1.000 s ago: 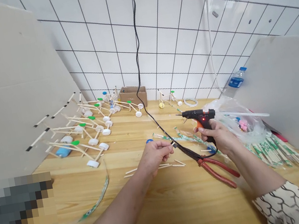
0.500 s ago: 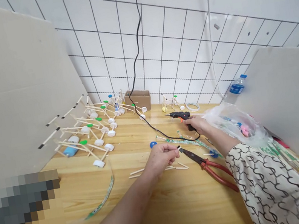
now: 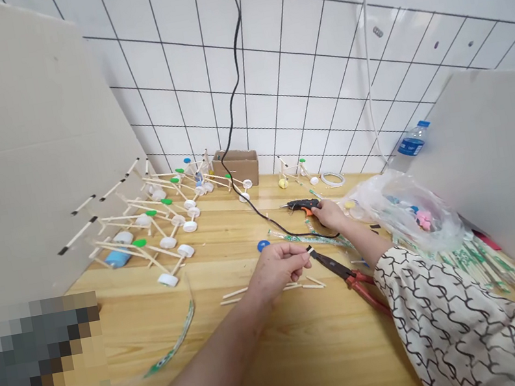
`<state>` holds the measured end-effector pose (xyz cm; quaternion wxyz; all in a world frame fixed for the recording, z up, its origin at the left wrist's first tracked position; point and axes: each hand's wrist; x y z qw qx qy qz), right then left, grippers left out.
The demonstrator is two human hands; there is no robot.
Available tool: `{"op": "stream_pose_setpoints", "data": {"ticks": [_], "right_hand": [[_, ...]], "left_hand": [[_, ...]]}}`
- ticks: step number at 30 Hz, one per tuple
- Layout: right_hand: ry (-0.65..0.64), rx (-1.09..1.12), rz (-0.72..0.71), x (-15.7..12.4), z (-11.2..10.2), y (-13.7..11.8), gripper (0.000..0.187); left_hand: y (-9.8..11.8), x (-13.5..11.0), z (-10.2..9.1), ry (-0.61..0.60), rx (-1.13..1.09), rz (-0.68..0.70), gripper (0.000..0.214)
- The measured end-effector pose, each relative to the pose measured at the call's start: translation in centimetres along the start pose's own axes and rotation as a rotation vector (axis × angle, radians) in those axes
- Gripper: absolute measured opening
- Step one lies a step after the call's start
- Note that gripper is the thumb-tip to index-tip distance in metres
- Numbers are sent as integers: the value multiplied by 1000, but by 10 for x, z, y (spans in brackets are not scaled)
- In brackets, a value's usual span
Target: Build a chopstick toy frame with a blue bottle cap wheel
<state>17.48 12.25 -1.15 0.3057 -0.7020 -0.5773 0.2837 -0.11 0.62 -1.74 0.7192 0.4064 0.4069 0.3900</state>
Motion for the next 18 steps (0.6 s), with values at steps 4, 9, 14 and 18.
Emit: {"op": "stream_pose_setpoints", "data": {"ticks": [4,9,14,18], "right_hand": [[14,44,-85,-28,-13,-12,16],[-209,320,-220,-98,-28,-10,21],[-325,688,-240,-142,-20,5,27],[-345,777,-258,-144,-12,8,25]], "left_hand": [[3,-3,1,-9,16,-3,22],[2,-6,2,-64,48,25,23],[0,-8,5,-80,125,29,22],[3,-12,8,-78,168,2,23]]}}
Point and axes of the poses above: each hand's wrist, its own x-axis towards the middle knuckle, its own z-axis out of the palm, y = z × x, and after that the axes turned 6 degrees about -z, right-handed
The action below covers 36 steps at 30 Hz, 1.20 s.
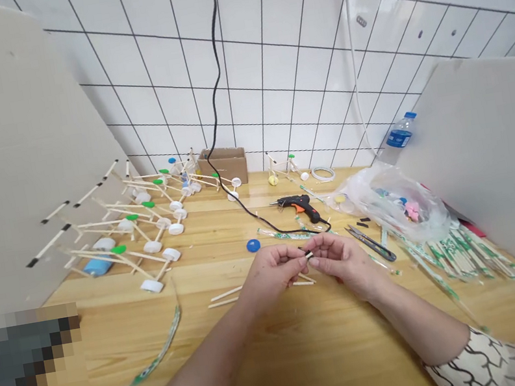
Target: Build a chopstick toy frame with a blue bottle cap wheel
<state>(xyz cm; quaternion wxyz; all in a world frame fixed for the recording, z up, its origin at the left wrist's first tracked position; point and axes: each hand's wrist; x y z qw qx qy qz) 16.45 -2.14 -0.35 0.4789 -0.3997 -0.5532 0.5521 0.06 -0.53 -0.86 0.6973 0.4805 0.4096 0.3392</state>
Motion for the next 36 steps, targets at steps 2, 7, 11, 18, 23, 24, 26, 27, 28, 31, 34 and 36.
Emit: {"op": "stream_pose_setpoints", "data": {"ticks": [2,7,11,18,23,24,26,27,28,31,34,36], "right_hand": [[21,16,-5,1,0,1,23],[81,26,11,-3,-1,3,23],[84,50,16,-6,-2,3,23],[48,66,52,-5,0,-2,24],[24,48,51,-5,0,-1,24],[14,45,45,-5,0,-1,23],[-6,45,33,-5,-1,0,22],[-16,47,30,-5,-2,0,22],[-27,48,25,-5,-2,-1,21],[-60,35,7,-5,-3,-2,22],[-64,-22,-5,-6,-4,-4,21],[-42,-70,-9,-6,-5,-4,19]], "left_hand": [[2,-1,0,-17,18,9,22],[2,-1,2,-24,49,34,20],[-1,-1,2,-47,63,54,20],[0,-2,3,-61,104,41,23],[2,-3,3,-62,125,37,23],[2,-3,3,-63,124,35,23],[1,-3,3,-69,120,29,23],[1,-3,3,-72,117,27,24],[1,-3,3,-76,114,25,24],[1,-2,3,-92,106,17,25],[1,-2,3,-108,114,2,24],[1,-2,3,-105,121,-3,23]]}}
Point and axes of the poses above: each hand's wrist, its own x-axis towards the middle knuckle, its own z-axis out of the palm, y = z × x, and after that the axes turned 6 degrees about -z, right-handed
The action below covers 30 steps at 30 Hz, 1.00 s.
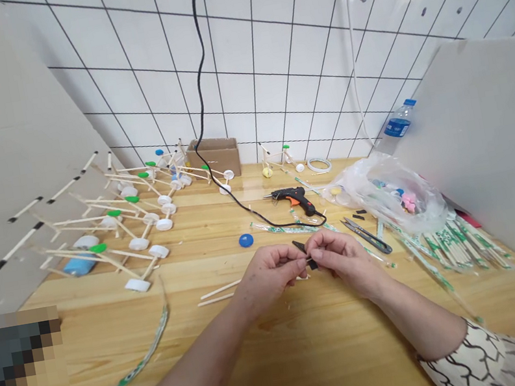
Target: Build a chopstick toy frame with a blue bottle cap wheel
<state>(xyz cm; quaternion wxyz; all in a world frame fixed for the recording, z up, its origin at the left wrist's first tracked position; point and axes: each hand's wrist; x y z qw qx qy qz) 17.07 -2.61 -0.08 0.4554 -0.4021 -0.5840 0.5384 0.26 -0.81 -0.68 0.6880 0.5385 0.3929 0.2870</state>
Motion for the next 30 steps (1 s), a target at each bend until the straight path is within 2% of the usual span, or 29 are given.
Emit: {"op": "stream_pose_setpoints", "data": {"ticks": [5,14,22,30], "right_hand": [[56,-67,4,0,-1,4,19],[62,-90,69,1,1,-2,6],[64,-81,71,0,4,-6,8],[30,-83,17,-1,4,-7,11]], "left_hand": [[1,-2,3,33,26,-9,20],[4,-3,6,59,40,11,17],[2,-3,5,46,11,36,14],[7,-5,7,65,-26,-16,10]]}}
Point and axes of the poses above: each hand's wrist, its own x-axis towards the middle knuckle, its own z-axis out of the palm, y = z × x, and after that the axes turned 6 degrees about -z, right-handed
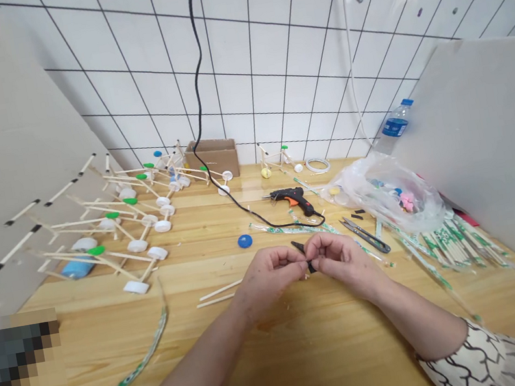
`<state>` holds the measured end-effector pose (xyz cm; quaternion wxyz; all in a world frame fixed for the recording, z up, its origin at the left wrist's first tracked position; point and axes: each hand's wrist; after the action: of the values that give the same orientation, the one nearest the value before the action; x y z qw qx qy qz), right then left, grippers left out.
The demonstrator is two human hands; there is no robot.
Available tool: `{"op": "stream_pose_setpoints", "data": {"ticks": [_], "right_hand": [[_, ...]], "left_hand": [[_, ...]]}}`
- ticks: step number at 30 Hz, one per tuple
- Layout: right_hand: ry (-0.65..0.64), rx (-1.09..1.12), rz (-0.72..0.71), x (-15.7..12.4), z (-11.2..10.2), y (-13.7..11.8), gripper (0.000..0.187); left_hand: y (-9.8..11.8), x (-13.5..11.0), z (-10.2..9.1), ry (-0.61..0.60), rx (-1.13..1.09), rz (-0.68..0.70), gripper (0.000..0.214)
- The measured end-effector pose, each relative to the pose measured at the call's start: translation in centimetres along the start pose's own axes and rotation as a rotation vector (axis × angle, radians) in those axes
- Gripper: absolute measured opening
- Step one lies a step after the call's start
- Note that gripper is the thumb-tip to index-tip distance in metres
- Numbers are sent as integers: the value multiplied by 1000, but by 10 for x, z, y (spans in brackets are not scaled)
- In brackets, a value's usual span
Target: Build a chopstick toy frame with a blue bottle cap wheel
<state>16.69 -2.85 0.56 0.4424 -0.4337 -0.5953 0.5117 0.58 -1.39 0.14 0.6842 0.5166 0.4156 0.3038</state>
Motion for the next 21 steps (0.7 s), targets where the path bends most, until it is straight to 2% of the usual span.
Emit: {"op": "stream_pose_setpoints", "data": {"ticks": [7,13,21], "right_hand": [[-4,19,7,-1,-1,0,13],[-36,71,55,-2,-5,-1,16],[14,-72,148,-1,0,-5,18]], "left_hand": [[-8,5,-3,-33,-49,6,16],[-1,2,-4,4,-11,15,16],[-1,0,0,48,61,42,15]]}}
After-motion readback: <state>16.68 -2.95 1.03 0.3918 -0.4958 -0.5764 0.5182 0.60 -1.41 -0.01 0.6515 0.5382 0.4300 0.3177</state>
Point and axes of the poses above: each hand's wrist, its own x-axis towards the middle knuckle, its own z-axis out of the palm, y = z × x, and after that the axes turned 6 degrees about -z, right-handed
